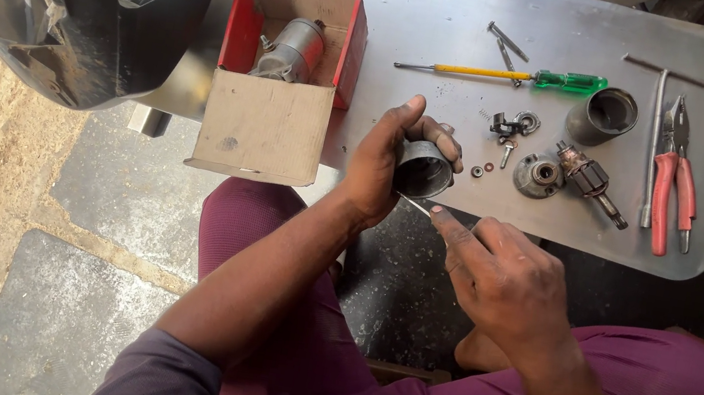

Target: The person sits at a metal workbench and works on a scooter starter motor, holding its cylindrical end housing and using pliers and a small screwdriver to remove and refit small internal components such as brushes, springs and screws, picking parts from the bench and fitting them into the housing by hand.

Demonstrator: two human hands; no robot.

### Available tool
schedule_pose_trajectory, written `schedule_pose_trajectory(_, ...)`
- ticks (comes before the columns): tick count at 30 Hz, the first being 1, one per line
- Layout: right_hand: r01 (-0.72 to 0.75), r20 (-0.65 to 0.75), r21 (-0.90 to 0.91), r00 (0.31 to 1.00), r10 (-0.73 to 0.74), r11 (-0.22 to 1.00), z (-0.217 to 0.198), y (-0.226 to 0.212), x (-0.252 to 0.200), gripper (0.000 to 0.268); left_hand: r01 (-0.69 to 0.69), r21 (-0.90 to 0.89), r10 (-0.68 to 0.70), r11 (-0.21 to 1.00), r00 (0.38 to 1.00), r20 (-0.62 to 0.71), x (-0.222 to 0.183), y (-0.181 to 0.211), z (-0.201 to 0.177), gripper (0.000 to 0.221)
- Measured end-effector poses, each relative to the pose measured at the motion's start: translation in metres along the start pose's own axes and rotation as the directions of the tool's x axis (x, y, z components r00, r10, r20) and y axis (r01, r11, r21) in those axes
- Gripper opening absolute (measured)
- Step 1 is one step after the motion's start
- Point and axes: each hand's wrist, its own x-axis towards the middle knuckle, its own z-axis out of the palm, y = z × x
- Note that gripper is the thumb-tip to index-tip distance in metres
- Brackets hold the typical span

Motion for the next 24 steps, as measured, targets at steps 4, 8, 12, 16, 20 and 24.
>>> schedule_pose_trajectory(4,-0.052,-0.033,0.047,0.998,0.053,0.998,0.004,-0.008,-0.004,0.034,0.032,0.04,-0.031,0.999,0.999,-0.006,-0.001,-0.007,-0.002,0.066)
schedule_pose_trajectory(8,-0.193,-0.006,0.132,0.981,0.196,0.972,0.011,-0.019,-0.008,0.03,-0.008,0.043,0.009,0.999,1.0,-0.005,-0.002,-0.004,0.001,0.067)
schedule_pose_trajectory(12,-0.193,-0.062,0.212,0.976,0.211,0.958,0.016,-0.02,-0.009,0.028,-0.016,-0.028,0.014,0.999,0.998,-0.055,-0.003,-0.001,0.004,0.069)
schedule_pose_trajectory(16,-0.228,-0.038,0.287,0.968,0.249,0.93,0.019,-0.018,-0.012,0.026,-0.06,-0.006,0.059,0.998,0.997,-0.056,-0.004,-0.002,0.005,0.071)
schedule_pose_trajectory(20,-0.19,-0.002,0.167,0.981,0.193,0.967,0.007,-0.014,-0.004,0.028,-0.065,0.044,0.066,0.997,0.997,-0.032,-0.004,0.002,0.004,0.073)
schedule_pose_trajectory(24,-0.257,0.005,0.301,0.963,0.269,0.918,-0.005,-0.016,-0.002,0.025,-0.071,0.001,0.071,0.997,0.997,0.032,-0.005,0.009,0.009,0.07)
